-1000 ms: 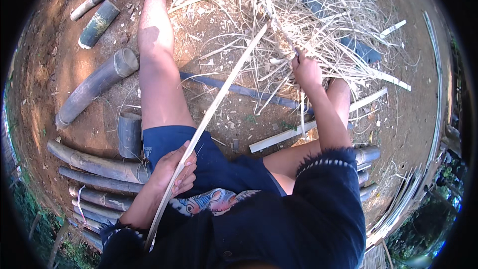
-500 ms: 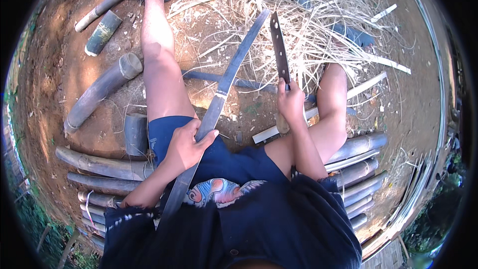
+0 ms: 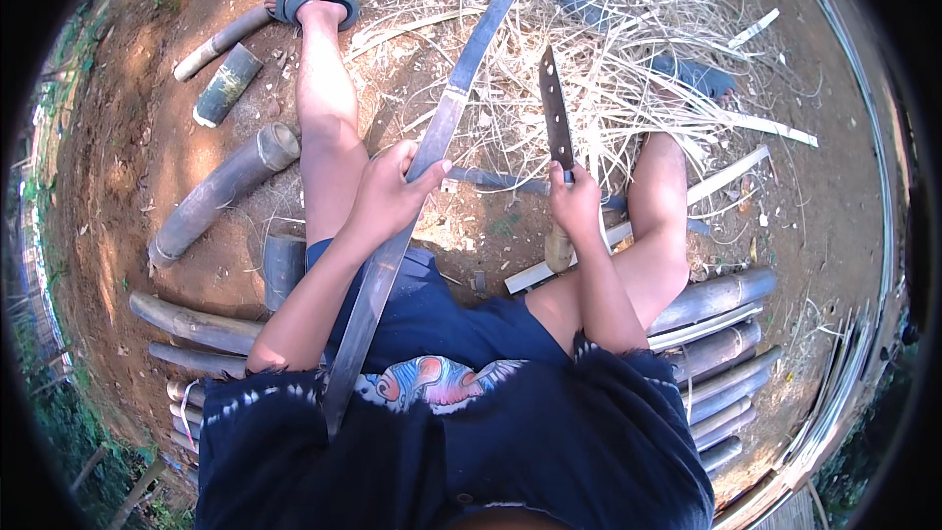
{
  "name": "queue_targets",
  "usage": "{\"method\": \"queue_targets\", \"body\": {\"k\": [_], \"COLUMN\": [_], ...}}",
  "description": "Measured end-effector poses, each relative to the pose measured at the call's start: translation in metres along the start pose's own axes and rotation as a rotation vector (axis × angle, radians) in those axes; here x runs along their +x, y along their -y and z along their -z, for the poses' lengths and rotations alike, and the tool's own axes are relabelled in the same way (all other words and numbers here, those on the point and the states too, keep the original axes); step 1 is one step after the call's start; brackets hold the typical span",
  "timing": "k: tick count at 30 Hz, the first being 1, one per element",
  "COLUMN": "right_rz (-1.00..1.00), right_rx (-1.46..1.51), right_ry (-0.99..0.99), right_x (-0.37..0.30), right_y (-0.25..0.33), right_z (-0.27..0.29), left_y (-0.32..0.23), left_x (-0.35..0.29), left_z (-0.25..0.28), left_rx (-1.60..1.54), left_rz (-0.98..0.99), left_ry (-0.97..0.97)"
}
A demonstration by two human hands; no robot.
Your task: The person shaves thin layers off a long bamboo strip using a blade, then uses the blade to smooth the edges of a larger curved piece of bamboo.
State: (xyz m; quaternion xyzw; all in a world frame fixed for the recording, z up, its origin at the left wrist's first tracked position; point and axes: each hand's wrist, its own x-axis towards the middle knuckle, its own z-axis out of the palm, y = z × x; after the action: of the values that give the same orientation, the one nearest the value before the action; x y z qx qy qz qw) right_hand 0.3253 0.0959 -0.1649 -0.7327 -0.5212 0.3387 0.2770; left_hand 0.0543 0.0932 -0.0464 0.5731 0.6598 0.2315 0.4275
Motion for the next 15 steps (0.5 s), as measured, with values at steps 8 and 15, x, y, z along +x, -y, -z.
{"method": "queue_targets", "body": {"k": [8, 15], "right_rz": [-0.116, -0.154], "right_rx": [0.068, -0.003], "right_ry": [0.043, 0.052], "right_x": [0.016, 0.03], "right_y": [-0.025, -0.036], "right_z": [-0.01, -0.005], "left_y": [-0.032, -0.064], "left_x": [0.087, 0.119], "left_z": [-0.012, 0.018], "left_rx": [-0.247, -0.379], "left_rz": [0.056, -0.08], "left_ry": [-0.058, -0.191]}}
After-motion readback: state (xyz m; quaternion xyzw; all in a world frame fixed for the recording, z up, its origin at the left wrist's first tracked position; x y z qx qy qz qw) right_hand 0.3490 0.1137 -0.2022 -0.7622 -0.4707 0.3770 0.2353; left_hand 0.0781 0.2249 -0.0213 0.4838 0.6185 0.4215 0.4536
